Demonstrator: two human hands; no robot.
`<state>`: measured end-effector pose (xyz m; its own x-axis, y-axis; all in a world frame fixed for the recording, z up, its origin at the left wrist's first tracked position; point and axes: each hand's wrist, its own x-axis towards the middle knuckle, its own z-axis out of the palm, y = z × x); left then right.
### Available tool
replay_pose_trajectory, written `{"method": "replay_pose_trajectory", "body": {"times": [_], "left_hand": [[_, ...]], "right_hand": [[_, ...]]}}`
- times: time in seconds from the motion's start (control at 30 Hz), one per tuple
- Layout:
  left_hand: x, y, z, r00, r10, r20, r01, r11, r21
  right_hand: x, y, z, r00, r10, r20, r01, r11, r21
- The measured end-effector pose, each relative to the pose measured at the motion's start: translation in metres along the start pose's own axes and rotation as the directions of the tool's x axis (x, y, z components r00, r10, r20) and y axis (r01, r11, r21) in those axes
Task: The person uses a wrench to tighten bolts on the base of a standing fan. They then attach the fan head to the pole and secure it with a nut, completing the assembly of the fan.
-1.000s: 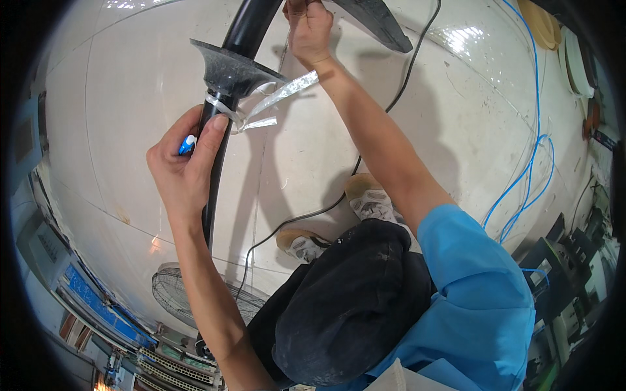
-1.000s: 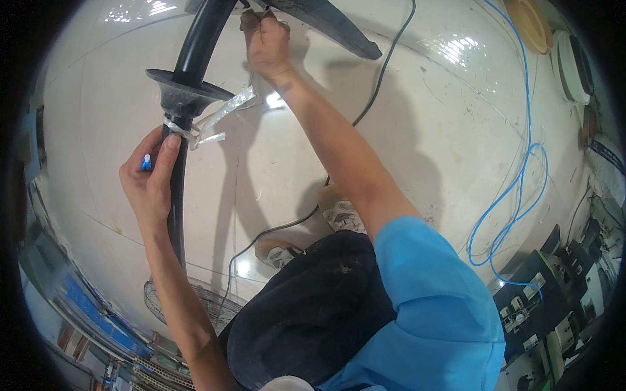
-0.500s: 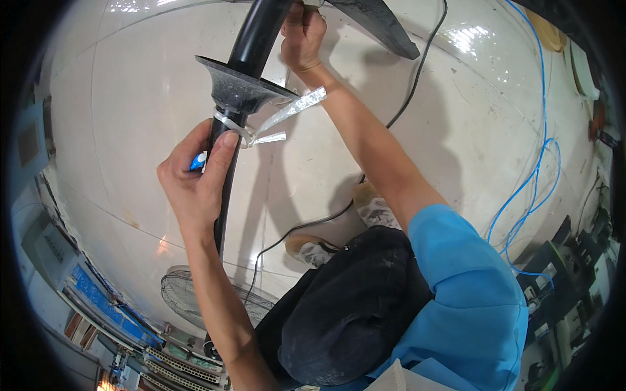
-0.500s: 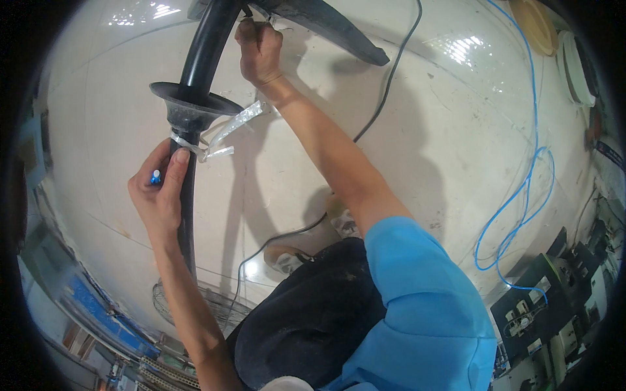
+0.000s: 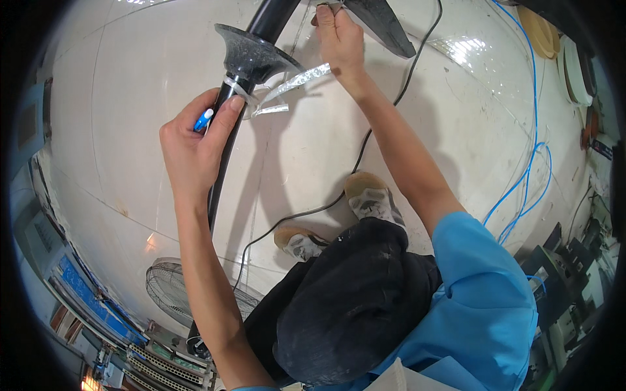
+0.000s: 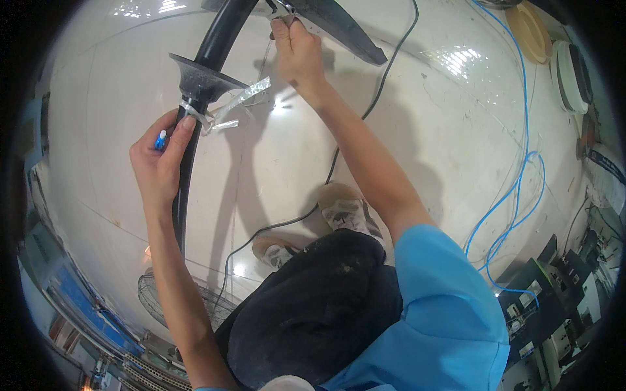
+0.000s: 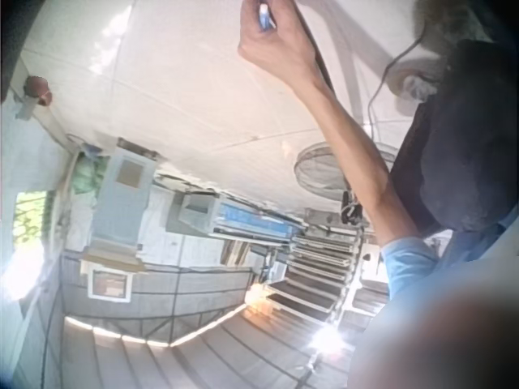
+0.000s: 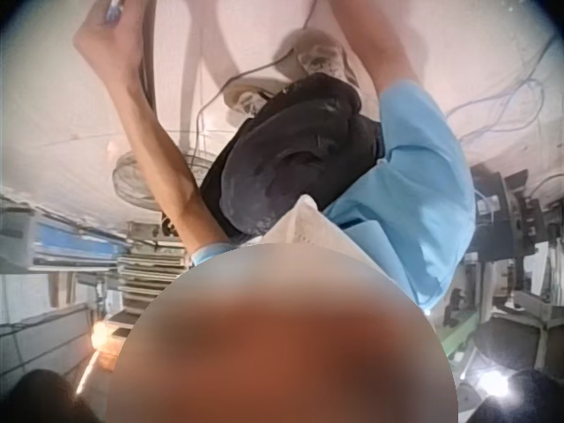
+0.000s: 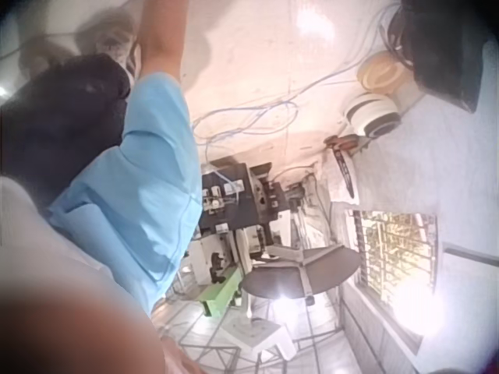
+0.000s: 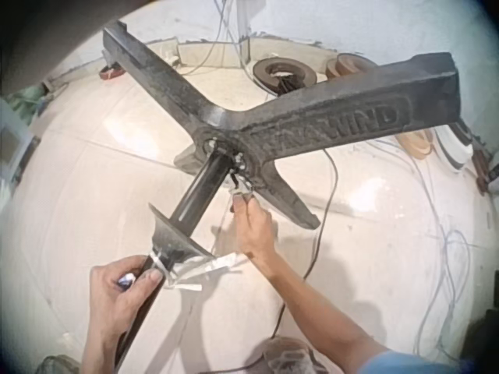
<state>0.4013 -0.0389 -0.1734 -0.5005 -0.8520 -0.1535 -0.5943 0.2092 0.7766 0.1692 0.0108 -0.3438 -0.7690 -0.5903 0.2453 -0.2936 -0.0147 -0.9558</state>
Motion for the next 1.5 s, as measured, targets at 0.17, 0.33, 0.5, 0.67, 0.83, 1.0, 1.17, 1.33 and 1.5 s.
{"method": "replay_pose_trajectory", "body": {"times": [0.17, 0.33, 0.5, 0.67, 0.83, 1.0, 1.17, 1.33, 1.5], "left_hand": [[0.001, 0.003, -0.001, 1.000, -0.009, 0.007, 0.009, 1.000, -0.011], [0.001, 0.004, -0.001, 1.000, 0.009, 0.002, -0.009, 0.999, 0.042], [0.002, 0.002, -0.002, 1.000, 0.005, 0.010, -0.005, 0.999, 0.032], [0.002, -0.001, -0.002, 0.999, 0.037, 0.012, -0.038, 0.998, 0.048], [0.002, -0.002, -0.001, 0.999, 0.043, 0.015, -0.044, 0.998, 0.051], [0.001, 0.004, -0.004, 0.999, -0.019, 0.042, 0.018, 0.999, 0.035], [0.003, 0.005, -0.004, 0.999, -0.018, 0.041, 0.016, 0.999, 0.051], [0.001, 0.003, -0.005, 0.996, -0.063, 0.059, 0.061, 0.997, 0.041], [0.002, 0.001, -0.003, 0.999, -0.012, 0.034, 0.011, 0.999, 0.036]], "right_hand": [[0.007, -0.018, -0.023, 0.990, 0.071, 0.120, -0.049, 0.983, -0.178], [0.012, -0.030, -0.035, 0.981, 0.115, 0.158, -0.035, 0.899, -0.437], [0.017, -0.045, -0.041, 0.970, 0.159, 0.186, -0.037, 0.848, -0.529], [0.019, -0.071, -0.051, 0.950, 0.228, 0.213, -0.036, 0.758, -0.651], [0.020, -0.094, -0.056, 0.948, 0.204, 0.244, 0.014, 0.739, -0.673], [0.027, -0.091, -0.060, 0.933, 0.213, 0.291, 0.040, 0.741, -0.671], [0.023, -0.073, -0.050, 0.942, 0.236, 0.237, -0.023, 0.753, -0.658], [0.026, -0.075, -0.051, 0.958, 0.142, 0.250, 0.080, 0.703, -0.706], [0.027, -0.076, -0.051, 0.944, 0.219, 0.245, -0.018, 0.777, -0.629]]}}
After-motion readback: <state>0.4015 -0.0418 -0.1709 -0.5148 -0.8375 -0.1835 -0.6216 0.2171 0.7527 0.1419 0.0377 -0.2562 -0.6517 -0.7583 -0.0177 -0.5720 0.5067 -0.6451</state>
